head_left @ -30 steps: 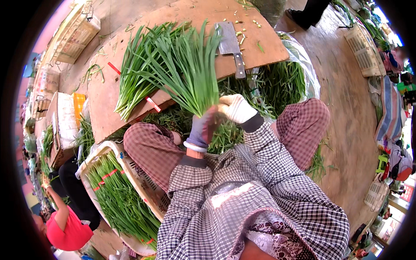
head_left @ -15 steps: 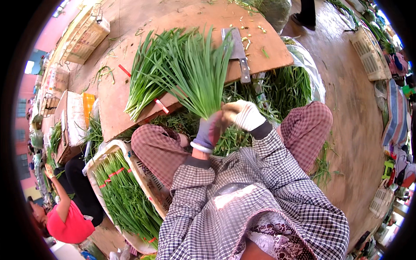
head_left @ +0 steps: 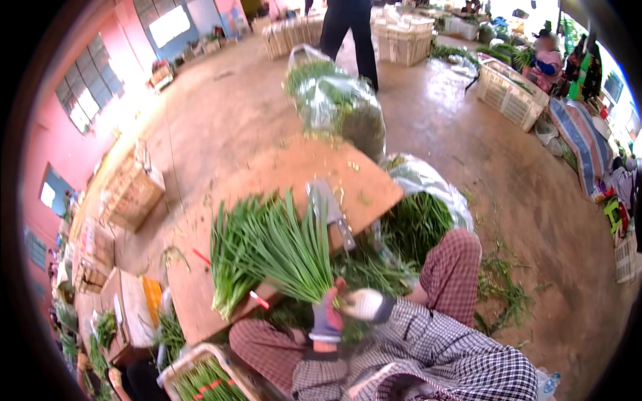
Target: The person sorts bunches of green onions by hand, removing outer leaves and debris, and places them into a large plastic bag.
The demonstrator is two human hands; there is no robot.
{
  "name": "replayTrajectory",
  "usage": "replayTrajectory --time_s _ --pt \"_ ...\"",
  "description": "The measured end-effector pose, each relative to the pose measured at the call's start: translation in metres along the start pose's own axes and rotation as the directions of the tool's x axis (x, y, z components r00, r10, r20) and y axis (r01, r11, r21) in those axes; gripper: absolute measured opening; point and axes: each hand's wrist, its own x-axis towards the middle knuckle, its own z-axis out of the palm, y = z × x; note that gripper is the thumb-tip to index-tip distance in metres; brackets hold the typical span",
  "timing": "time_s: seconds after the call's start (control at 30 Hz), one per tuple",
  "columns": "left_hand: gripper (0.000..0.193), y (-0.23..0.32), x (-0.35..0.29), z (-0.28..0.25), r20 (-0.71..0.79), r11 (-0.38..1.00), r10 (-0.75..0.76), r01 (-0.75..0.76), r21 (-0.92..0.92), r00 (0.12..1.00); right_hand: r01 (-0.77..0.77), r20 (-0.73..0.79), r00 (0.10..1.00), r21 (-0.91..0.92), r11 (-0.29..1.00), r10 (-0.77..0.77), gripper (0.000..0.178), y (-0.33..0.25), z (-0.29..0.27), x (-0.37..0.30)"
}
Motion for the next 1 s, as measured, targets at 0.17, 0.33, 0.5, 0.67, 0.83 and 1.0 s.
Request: replayTrajectory --time_s 0.17,0.33,0.5,0.67,0.83,1.0 --pt "0.034 0.000 0.003 0.016 0.031 0.982 -0.148 0.151 -0.112 0.988 0.148 0.032 0.989 -0.303 0.941 -0.145 0.020 0.045 -0.003 0.015" --pt "0.030 0.009 0.003 -0.001 -0.011 0.936 -0.315 0.309 -0.170 0.949 0.165 -0.569 0.821 0.139 0.976 -0.058 0.021 0.039 -0.091 -0.018" --pt "0.028 0.021 0.006 0.000 -0.019 0.952 -0.282 0.278 -0.125 0.959 0.273 -0.594 0.717 0.721 0.637 0.365 0.018 0.023 -0.143 -0.044" --pt "0.029 0.087 -0.018 0.052 0.004 0.962 -0.144 0.140 0.233 0.990 -0.005 -0.438 0.844 0.571 0.821 0.309 0.032 0.042 -0.095 -0.026" --pt "0.026 0.200 -0.015 0.048 0.073 0.847 -0.003 -0.036 0.530 0.997 -0.102 -0.371 0.868 0.517 0.850 0.329 0.034 0.016 -0.078 -0.006" --pt "0.026 0.291 0.033 -0.007 -0.062 0.320 0.216 -0.011 0.948 0.974 -0.097 -0.308 0.921 0.409 0.907 0.237 0.038 0.017 -0.061 0.011"
